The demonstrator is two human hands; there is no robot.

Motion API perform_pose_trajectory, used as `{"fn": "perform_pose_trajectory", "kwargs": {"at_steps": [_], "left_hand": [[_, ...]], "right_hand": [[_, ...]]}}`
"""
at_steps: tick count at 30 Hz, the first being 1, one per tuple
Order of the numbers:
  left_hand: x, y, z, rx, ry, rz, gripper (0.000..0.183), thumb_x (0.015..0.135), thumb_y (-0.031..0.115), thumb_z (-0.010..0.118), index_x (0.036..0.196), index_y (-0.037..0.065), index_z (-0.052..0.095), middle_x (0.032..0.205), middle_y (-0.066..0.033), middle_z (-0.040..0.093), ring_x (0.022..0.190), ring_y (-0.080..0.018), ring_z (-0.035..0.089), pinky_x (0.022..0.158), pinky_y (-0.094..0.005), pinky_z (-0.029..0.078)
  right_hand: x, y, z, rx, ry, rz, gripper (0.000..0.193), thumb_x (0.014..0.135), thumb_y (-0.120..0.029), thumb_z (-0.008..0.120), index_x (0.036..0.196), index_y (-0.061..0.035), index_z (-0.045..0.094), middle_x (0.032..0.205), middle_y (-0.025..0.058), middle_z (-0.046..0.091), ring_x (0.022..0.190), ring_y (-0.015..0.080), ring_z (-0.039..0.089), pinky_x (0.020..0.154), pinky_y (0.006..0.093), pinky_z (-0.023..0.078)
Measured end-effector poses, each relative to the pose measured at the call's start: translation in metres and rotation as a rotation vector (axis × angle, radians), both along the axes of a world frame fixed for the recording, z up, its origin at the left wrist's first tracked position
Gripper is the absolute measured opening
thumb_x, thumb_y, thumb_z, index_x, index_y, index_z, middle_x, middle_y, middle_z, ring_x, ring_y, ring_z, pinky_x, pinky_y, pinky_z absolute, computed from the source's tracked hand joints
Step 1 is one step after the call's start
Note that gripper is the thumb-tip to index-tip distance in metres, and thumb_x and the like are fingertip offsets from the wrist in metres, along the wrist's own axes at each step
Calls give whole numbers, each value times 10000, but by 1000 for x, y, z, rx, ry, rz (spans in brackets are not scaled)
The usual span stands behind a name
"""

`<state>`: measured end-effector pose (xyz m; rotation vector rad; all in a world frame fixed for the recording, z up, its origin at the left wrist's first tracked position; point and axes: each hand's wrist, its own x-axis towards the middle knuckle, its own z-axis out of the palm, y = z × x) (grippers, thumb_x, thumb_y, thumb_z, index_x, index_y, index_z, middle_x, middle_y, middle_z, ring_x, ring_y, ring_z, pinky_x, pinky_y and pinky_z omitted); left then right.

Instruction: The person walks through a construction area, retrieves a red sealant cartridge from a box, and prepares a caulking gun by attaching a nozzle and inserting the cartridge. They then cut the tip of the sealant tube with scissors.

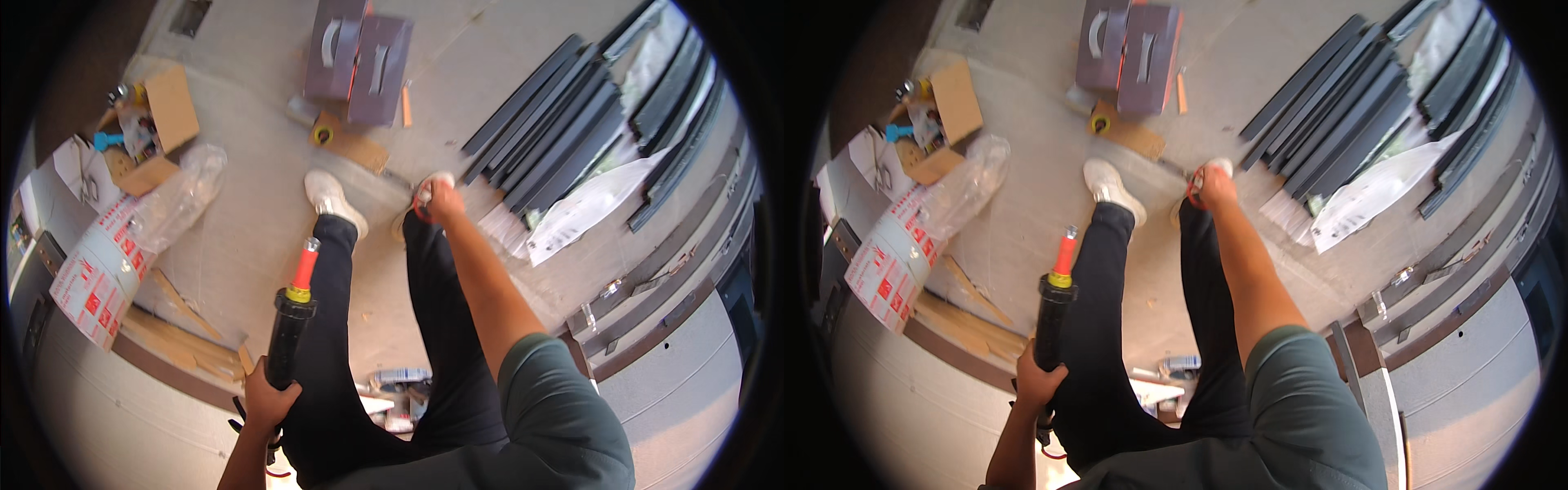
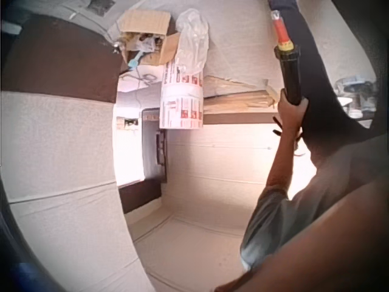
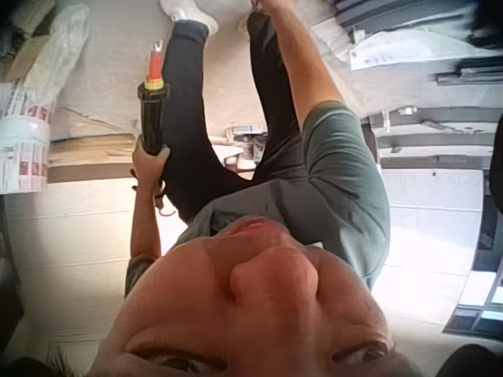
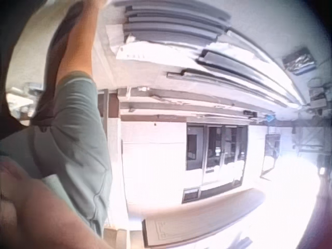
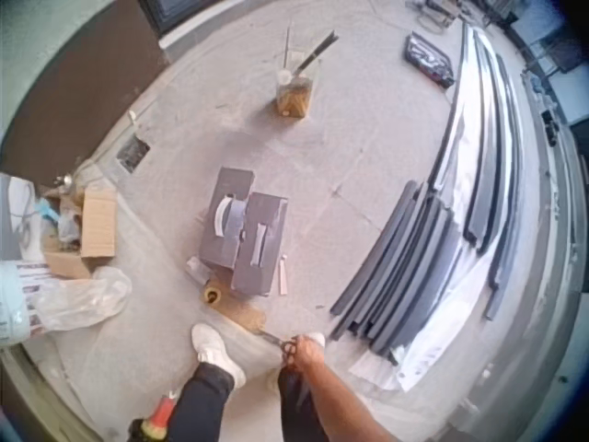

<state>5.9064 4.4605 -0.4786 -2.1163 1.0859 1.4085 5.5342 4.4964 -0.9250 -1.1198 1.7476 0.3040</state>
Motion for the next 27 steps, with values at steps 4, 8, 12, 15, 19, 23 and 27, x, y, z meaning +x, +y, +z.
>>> {"fn": "perform_pose_trajectory", "kwargs": {"at_steps": [4,8,12,15,19,23,27], "left_hand": [[-38,-12,21,56,-67,-228,487,637,274,794,1015,12,636,928,-214,721,911,-421,695,810,-470,548],[-70,-37,80,30,-68,-394,570,621,323,808,1090,36,659,1004,-212,721,976,-392,695,872,-453,545],[-92,-71,154,-73,-121,-519,551,623,325,816,1086,60,676,1012,-193,728,978,-379,701,867,-444,550],[-103,-100,186,-172,-125,-570,545,620,341,828,1069,69,682,1016,-187,730,975,-370,704,860,-448,552],[-116,-135,186,-272,-122,-651,636,608,397,848,1133,69,701,1047,-195,738,998,-336,715,877,-436,555],[-135,-163,159,-290,-19,-574,614,587,423,864,1041,26,747,1026,-200,747,965,-338,725,859,-412,564],[-177,-208,132,-184,39,-516,569,591,372,857,1010,2,749,979,-195,748,866,-294,741,794,-389,573]], "right_hand": [[-59,46,137,122,-80,-364,551,751,-344,779,1183,-71,575,1040,196,706,981,366,703,840,447,560],[-130,91,289,238,145,-354,576,693,-549,818,950,-54,677,933,210,723,913,359,715,787,457,555],[-182,137,403,63,31,-543,469,747,-497,769,874,-53,688,833,199,714,824,358,697,749,455,535],[-214,147,448,116,-53,-574,383,751,-425,713,854,-60,657,830,185,713,805,369,682,757,458,530],[-240,137,485,-71,248,-652,434,763,-452,698,989,-83,727,891,197,729,889,361,710,778,425,545],[-251,100,503,-477,157,-975,384,779,-428,720,830,-48,704,772,156,718,755,331,705,730,427,547],[-274,55,506,-456,272,-951,387,786,-406,734,912,-44,680,778,131,706,742,296,688,741,411,542]]}}
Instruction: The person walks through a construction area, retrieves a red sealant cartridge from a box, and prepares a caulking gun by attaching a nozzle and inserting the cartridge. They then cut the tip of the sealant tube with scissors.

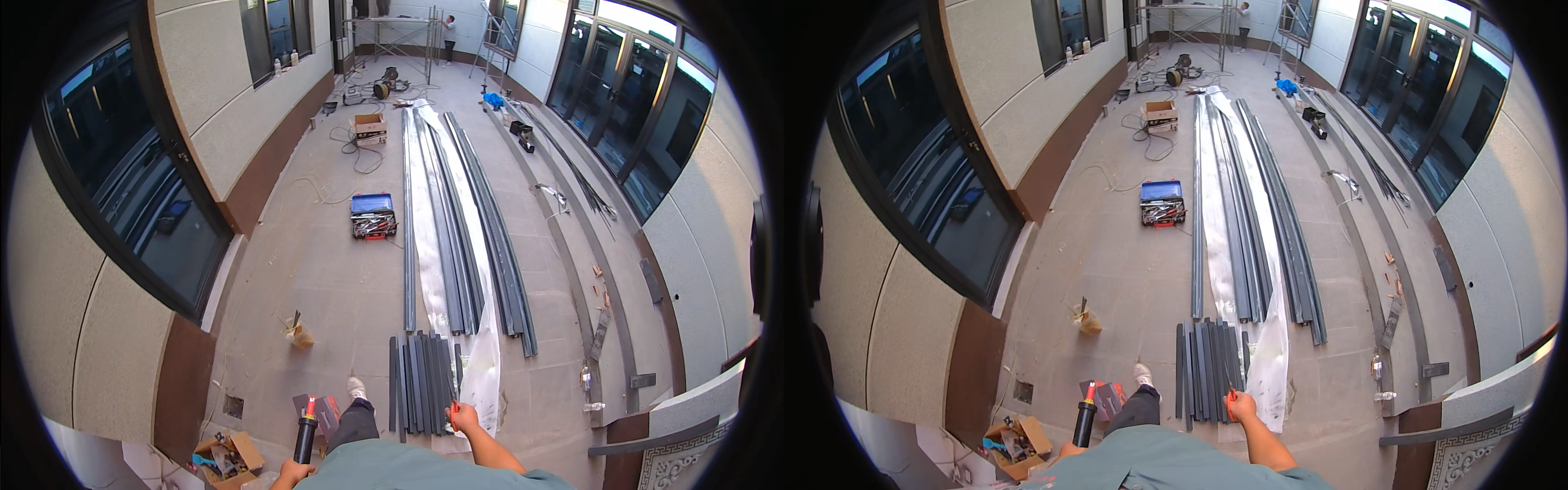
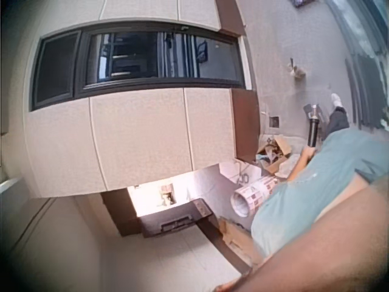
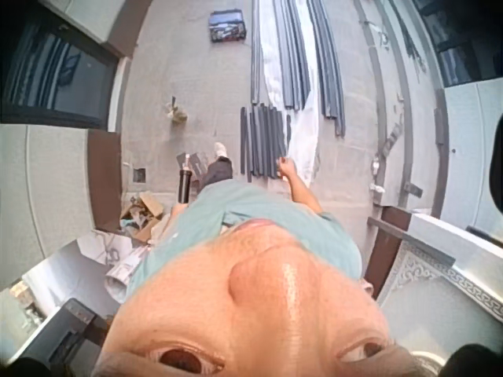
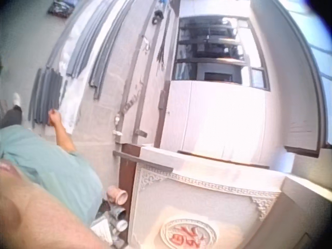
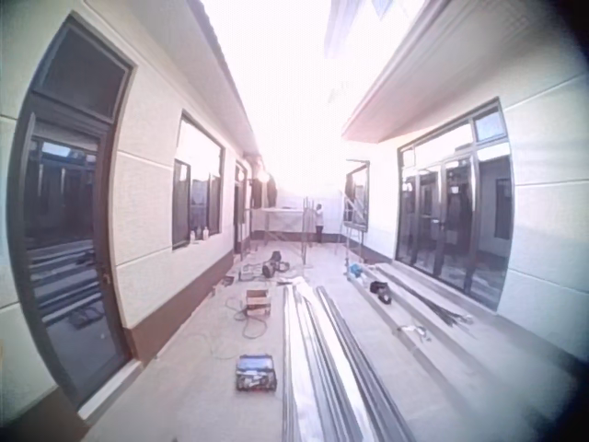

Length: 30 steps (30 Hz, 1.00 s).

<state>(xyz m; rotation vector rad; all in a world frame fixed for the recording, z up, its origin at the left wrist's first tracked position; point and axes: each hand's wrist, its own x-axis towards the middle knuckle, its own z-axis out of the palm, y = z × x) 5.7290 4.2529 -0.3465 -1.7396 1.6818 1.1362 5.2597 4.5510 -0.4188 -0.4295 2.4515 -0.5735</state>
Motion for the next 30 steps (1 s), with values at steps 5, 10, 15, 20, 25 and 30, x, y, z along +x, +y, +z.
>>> {"fn": "perform_pose_trajectory", "kwargs": {"at_steps": [5,10,15,20,25,30], "left_hand": [[-55,-96,-22,31,7,89,509,624,312,835,973,-47,741,934,-190,744,809,-284,735,739,-390,577],[-121,-250,-45,44,4,70,478,646,275,825,972,-64,735,920,-192,740,802,-288,731,722,-397,578],[-189,-390,-27,-12,278,182,388,690,187,802,977,-61,722,864,-172,728,755,-273,719,679,-405,575],[-247,-450,-1,149,437,238,233,737,153,807,842,3,663,734,-103,690,627,-217,673,624,-359,547],[-315,-522,-2,-1,443,71,282,715,185,806,891,1,684,763,-94,706,687,-198,681,650,-360,530],[-351,-607,-13,-75,439,106,364,788,290,792,1024,27,703,848,-106,725,784,-189,687,691,-358,518]], "right_hand": [[-42,-59,-12,-123,67,-188,383,799,-405,733,866,-31,682,735,119,699,688,267,682,695,400,546],[-101,-120,-42,172,4,-197,394,798,-443,689,866,-59,750,793,151,730,743,289,722,727,404,572],[-168,-183,-93,101,-213,-344,502,773,-503,681,972,-49,760,950,206,740,941,372,716,829,454,555],[-208,-297,-107,-143,-170,-377,388,766,-419,698,854,-44,748,816,204,727,836,360,726,781,450,558],[-252,-401,-90,38,-262,-293,350,755,-409,691,837,-74,754,799,180,730,804,331,732,757,436,566],[-348,-521,-82,293,-298,-65,371,744,-456,703,829,-99,755,796,156,727,820,288,729,760,423,560]]}}
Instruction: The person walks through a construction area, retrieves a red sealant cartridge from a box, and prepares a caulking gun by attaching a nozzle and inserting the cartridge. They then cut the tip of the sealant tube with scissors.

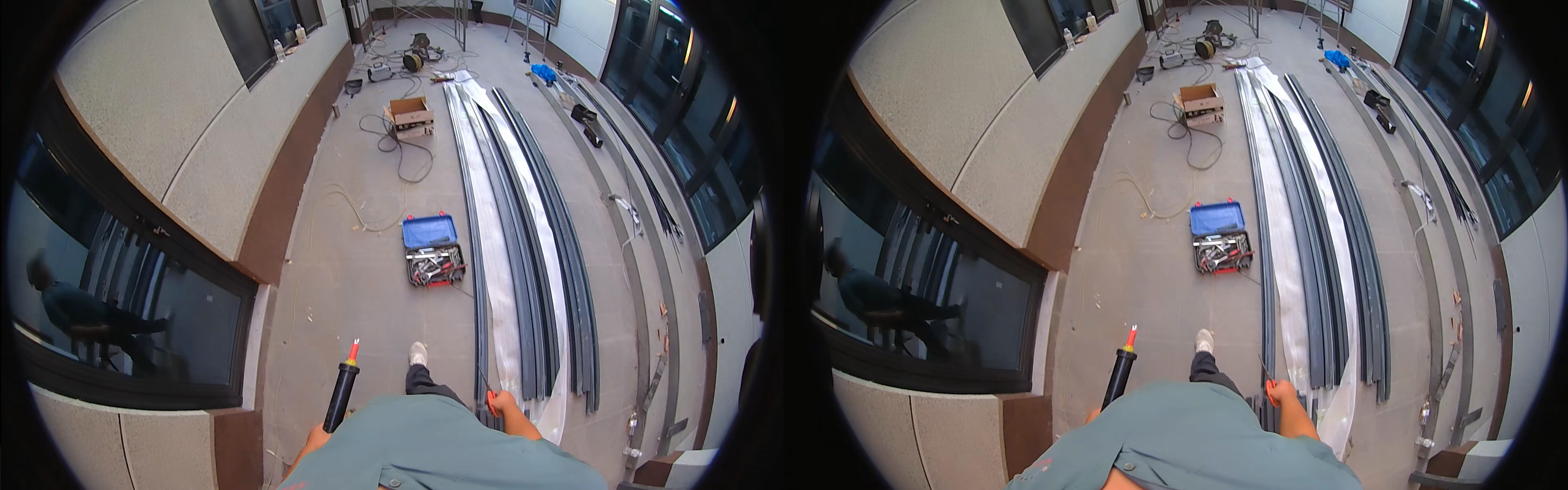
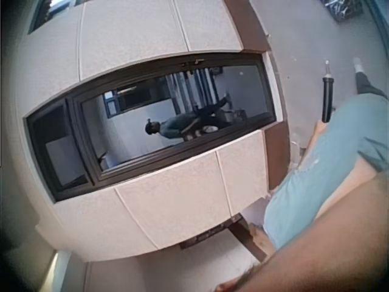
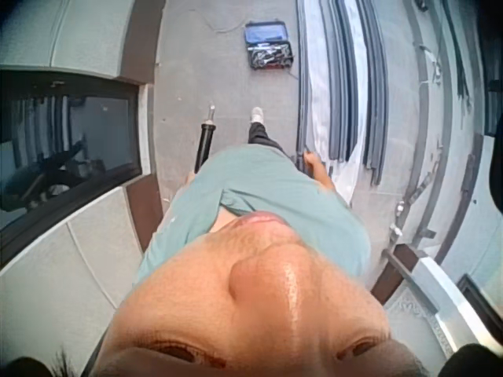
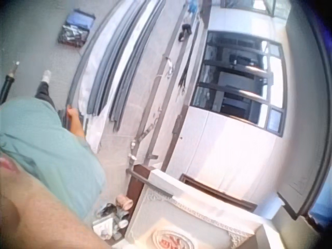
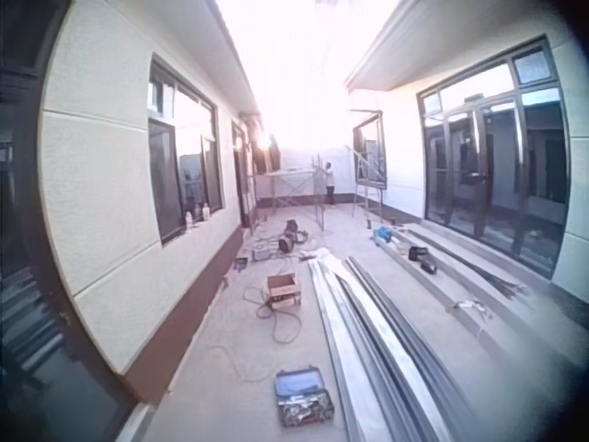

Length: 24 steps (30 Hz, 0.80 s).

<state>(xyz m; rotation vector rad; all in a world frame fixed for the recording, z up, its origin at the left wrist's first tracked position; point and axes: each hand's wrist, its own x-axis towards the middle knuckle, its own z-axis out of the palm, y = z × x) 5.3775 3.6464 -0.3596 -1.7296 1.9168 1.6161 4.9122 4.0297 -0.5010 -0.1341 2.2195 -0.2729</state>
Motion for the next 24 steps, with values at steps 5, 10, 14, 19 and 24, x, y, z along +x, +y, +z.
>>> {"fn": "perform_pose_trajectory", "kwargs": {"at_steps": [5,10,14,19,24], "left_hand": [[-60,-125,2,51,-341,66,452,784,369,797,1093,50,711,912,-125,732,884,-239,699,755,-385,519],[-119,-246,4,108,-342,137,475,785,371,806,1109,38,706,950,-134,729,916,-248,696,779,-389,517],[-163,-352,-9,141,-319,91,493,786,372,813,1121,28,703,980,-141,727,941,-254,693,799,-393,516],[-211,-495,-15,178,-305,14,516,787,374,822,1137,16,698,1018,-150,724,973,-263,690,824,-397,514],[-266,-628,-23,238,-319,-60,539,788,375,831,1153,4,693,1056,-159,720,1005,-271,686,849,-401,512]], "right_hand": [[-146,-202,17,-174,123,128,380,706,-476,731,830,-119,760,793,146,729,804,262,727,741,400,561],[-263,-399,45,-254,417,229,452,722,-540,701,855,-114,769,863,152,748,879,341,718,777,434,558],[-301,-528,75,-597,231,-33,443,825,-490,644,870,-61,743,900,219,731,903,384,708,800,456,546],[-294,-589,76,-281,369,42,505,808,-533,643,966,-68,762,948,238,725,961,420,694,863,475,540],[-283,-606,27,-236,120,-152,534,761,-568,672,980,-92,778,978,234,728,981,413,694,875,465,544]]}}
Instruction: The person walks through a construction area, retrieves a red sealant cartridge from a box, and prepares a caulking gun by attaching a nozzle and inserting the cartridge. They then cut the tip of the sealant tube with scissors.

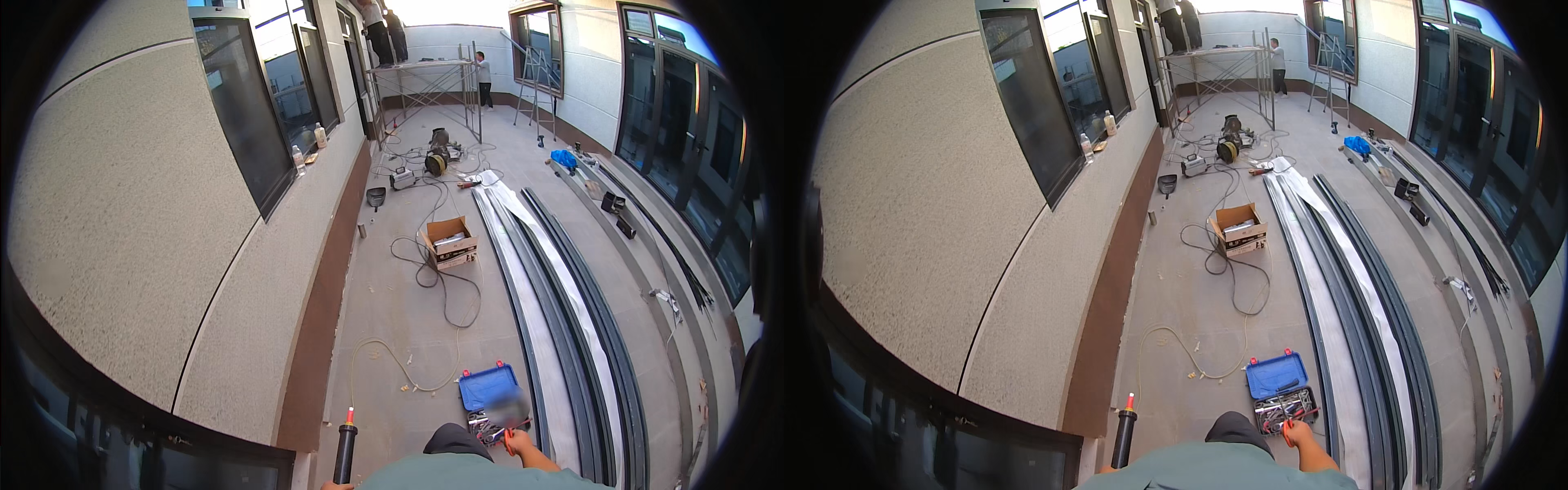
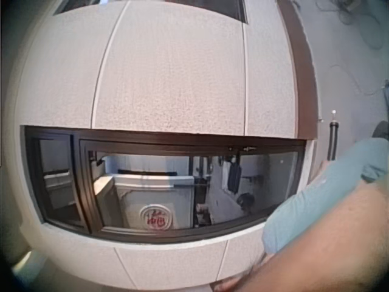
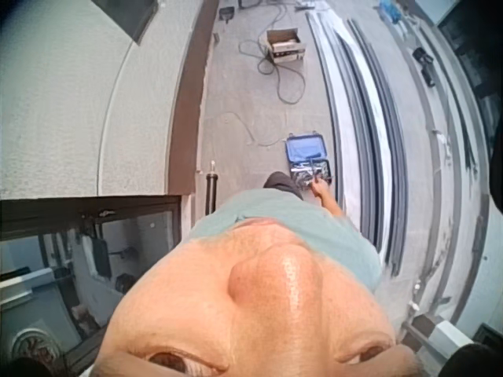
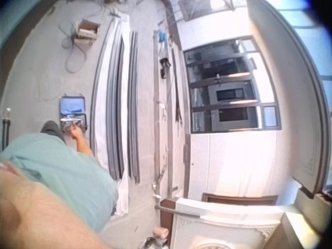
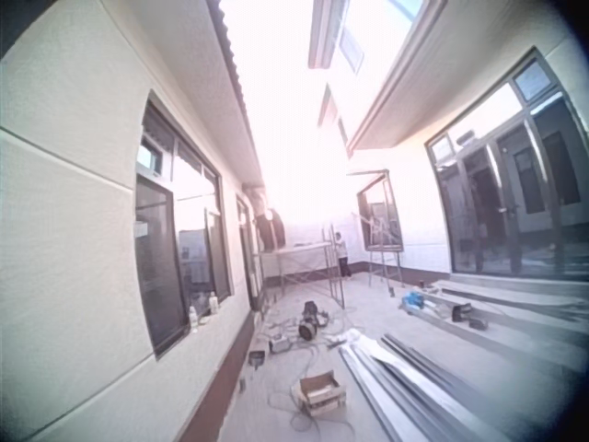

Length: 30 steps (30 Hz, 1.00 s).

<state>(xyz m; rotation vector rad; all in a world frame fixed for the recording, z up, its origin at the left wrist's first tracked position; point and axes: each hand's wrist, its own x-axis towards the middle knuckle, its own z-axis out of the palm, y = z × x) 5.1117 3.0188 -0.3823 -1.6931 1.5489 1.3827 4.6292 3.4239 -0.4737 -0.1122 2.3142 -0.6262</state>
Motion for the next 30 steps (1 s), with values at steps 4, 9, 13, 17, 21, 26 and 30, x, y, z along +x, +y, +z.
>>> {"fn": "perform_pose_trajectory", "kwargs": {"at_steps": [4,9,13,17,21,26,30], "left_hand": [[-44,-102,-14,-23,-39,-21,562,779,381,844,1152,-10,693,1072,-163,721,1021,-274,685,860,-404,511],[-120,-210,-1,-58,-22,45,565,751,397,844,1114,-16,711,1010,-169,735,966,-284,704,832,-394,525],[-203,-249,21,-129,-108,35,557,732,405,836,1094,-5,727,988,-178,739,960,-284,715,824,-397,535],[-271,-276,36,-191,-153,34,550,714,413,828,1074,5,742,966,-188,744,955,-283,727,817,-400,544],[-320,-312,38,-305,53,28,488,669,332,814,962,-50,734,886,-174,745,857,-257,731,752,-397,554],[-387,-389,9,-153,81,155,384,709,195,764,984,-62,686,906,-168,724,792,-266,706,729,-408,543],[-462,-474,-9,-208,-12,-38,577,698,317,805,1120,-62,698,1090,-232,722,1007,-324,714,853,-410,539]], "right_hand": [[-31,-12,-38,220,-82,-51,572,709,-578,721,1044,-119,781,1026,211,738,1032,381,695,895,442,549],[-115,-85,-82,327,-47,-8,560,751,-565,709,1058,-102,779,1130,220,715,1088,359,687,927,439,547],[-209,-191,-78,130,-35,-1,562,780,-587,704,1068,-109,771,1102,214,723,1067,361,691,905,456,547],[-313,-336,-20,17,61,139,508,832,-589,694,1010,-118,764,886,174,740,875,347,717,763,445,545],[-379,-447,35,-33,243,226,560,809,-642,622,951,-121,767,966,218,727,946,403,697,821,483,553],[-408,-490,30,-241,128,58,422,852,-465,731,887,-48,684,737,125,687,694,264,676,649,400,538],[-399,-464,13,94,227,90,369,871,-360,771,838,-6,672,660,73,655,587,183,654,550,344,527]]}}
